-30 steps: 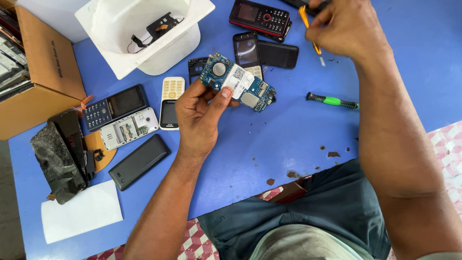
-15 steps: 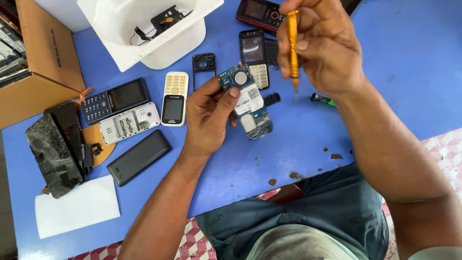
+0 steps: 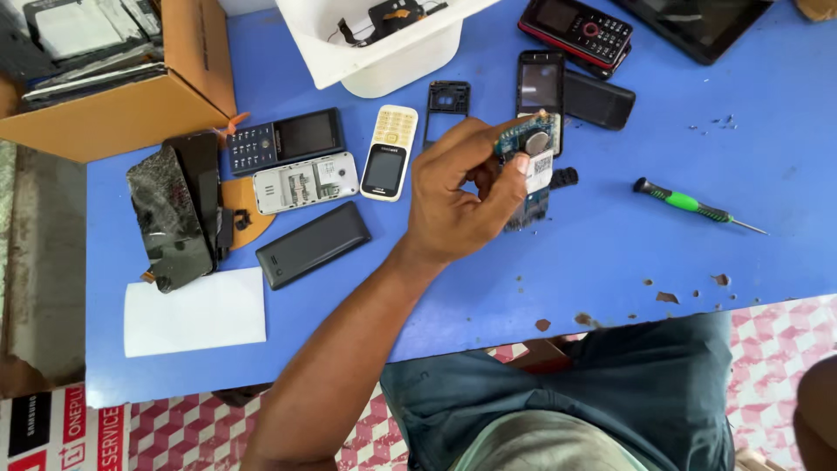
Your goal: The person disassembles and reassembles several mobile phones on a blue table. They remove back covers, batteries, and circuit boards, then reinsert components and snap the cases back together.
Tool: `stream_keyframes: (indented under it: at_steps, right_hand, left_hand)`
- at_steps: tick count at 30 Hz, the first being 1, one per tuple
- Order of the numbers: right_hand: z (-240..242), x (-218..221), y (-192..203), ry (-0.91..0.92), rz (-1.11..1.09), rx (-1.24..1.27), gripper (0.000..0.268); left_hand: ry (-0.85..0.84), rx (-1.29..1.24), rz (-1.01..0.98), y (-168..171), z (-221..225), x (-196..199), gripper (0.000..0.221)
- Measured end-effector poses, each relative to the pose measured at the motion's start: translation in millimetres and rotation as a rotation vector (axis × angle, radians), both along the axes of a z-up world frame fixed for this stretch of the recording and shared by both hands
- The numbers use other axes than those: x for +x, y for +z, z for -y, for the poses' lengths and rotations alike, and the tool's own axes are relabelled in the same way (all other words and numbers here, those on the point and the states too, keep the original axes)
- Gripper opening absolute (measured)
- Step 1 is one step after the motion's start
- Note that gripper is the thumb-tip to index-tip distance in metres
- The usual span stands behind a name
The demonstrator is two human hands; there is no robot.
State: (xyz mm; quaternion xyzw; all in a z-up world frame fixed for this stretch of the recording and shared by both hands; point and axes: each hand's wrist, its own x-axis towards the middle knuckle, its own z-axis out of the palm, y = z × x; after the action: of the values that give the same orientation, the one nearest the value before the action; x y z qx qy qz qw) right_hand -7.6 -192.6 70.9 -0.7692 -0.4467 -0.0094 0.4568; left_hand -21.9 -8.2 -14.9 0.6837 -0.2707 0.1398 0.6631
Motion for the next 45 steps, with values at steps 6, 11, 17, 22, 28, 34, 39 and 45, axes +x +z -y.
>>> stream_keyframes:
  at_steps: [6,11,17,22,28,34,39,45]
  right_hand:
    - [17.6,-16.6,11.5,-0.162,0.207,-0.107,0.041]
    - [-15.2,-1.8,4.6,-0.125,0.348,-0.125,0.042]
    - [27.7,2.7,-4.7,-0.332,0.442,-0.108,0.043]
    - [17.0,26.6,-46.2,-0.369,0.487,0.057,0.044]
    - [34.0,32.3,-59.8,-0.339,0.506,0.011,0.034]
    - [32.4,26.3,-68.4,-0.365,0.381,-0.027,0.031]
    - [33.0,34.1,-72.2,-0.303,0.272,0.143,0.029]
    - [47.3,40.1,-69.1,-0.250,0.202,0.219,0.022]
  left_hand:
    - [0.019,-0.002,0.102,-0.5,6.6,0.5,0.028]
    - [0.071,-0.008,0.071,-3.0,-3.0,-2.4,0.033]
    - [0.106,0.084,0.132,0.7,7.3,5.9,0.035]
    - [0.174,0.154,0.051,0.0,6.3,8.8,0.040]
    - [0.128,0.175,0.069,7.8,10.3,2.7,0.046]
    - [0.119,0.263,0.070,7.2,9.7,0.7,0.045]
    - [0.108,0.124,-0.035,10.2,10.1,5.5,0.043]
    - [0.028,-0.002,-0.105,10.1,5.9,6.0,0.033]
